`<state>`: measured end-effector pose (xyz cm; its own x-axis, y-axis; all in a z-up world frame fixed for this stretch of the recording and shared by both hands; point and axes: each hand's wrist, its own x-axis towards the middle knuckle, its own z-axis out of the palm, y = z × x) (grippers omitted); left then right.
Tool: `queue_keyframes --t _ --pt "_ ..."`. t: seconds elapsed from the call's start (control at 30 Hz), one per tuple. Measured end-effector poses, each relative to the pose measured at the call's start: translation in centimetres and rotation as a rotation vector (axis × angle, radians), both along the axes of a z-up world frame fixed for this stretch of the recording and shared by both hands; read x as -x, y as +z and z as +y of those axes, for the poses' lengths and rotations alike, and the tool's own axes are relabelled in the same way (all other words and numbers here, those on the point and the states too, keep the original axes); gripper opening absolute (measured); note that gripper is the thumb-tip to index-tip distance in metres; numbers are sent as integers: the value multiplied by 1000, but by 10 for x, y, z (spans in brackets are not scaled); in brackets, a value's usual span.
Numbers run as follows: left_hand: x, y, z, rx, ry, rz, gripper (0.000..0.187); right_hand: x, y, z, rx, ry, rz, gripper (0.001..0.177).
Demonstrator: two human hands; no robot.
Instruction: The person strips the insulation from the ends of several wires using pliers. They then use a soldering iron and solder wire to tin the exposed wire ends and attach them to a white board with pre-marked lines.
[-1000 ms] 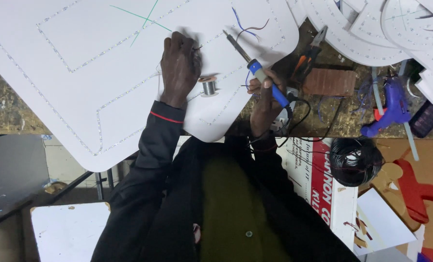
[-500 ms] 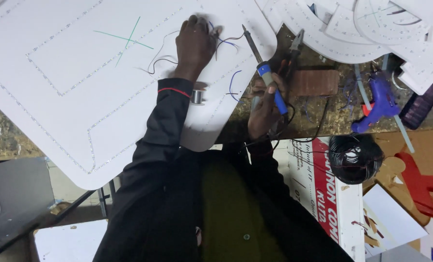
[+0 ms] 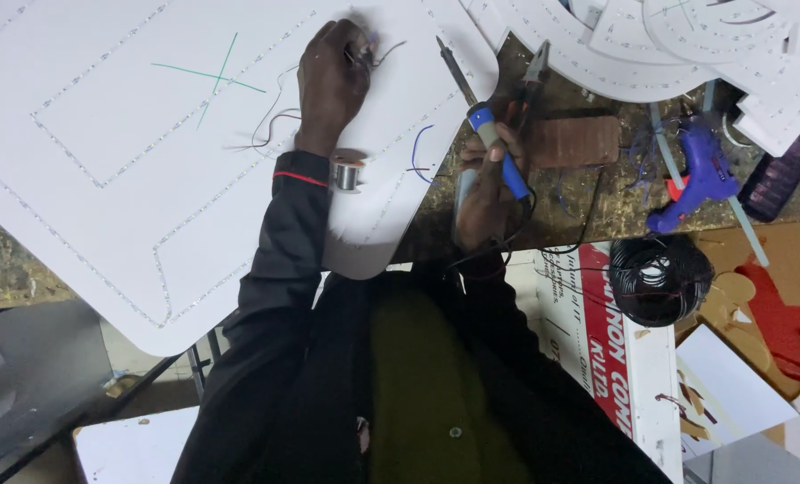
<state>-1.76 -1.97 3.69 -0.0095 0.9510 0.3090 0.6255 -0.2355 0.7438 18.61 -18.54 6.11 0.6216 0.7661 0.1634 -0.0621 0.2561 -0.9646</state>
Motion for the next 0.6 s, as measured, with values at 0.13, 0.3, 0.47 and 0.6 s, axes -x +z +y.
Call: queue_keyframes --t 0.13,0.3,0.47,0.6 --pt "9 12 -17 -138 -139 -55 21 5 -9 0 -55 34 -43 40" --pt "-13 24 -50 -126 -117 157 20 10 -6 -1 -23 8 10 47" --pt "-58 -21 -80 -23 -336 265 18 1 -10 0 -5 -80 13 49" --pt "-67 -39 -84 -93 -322 298 11 1 8 -8 135 -132 6 58"
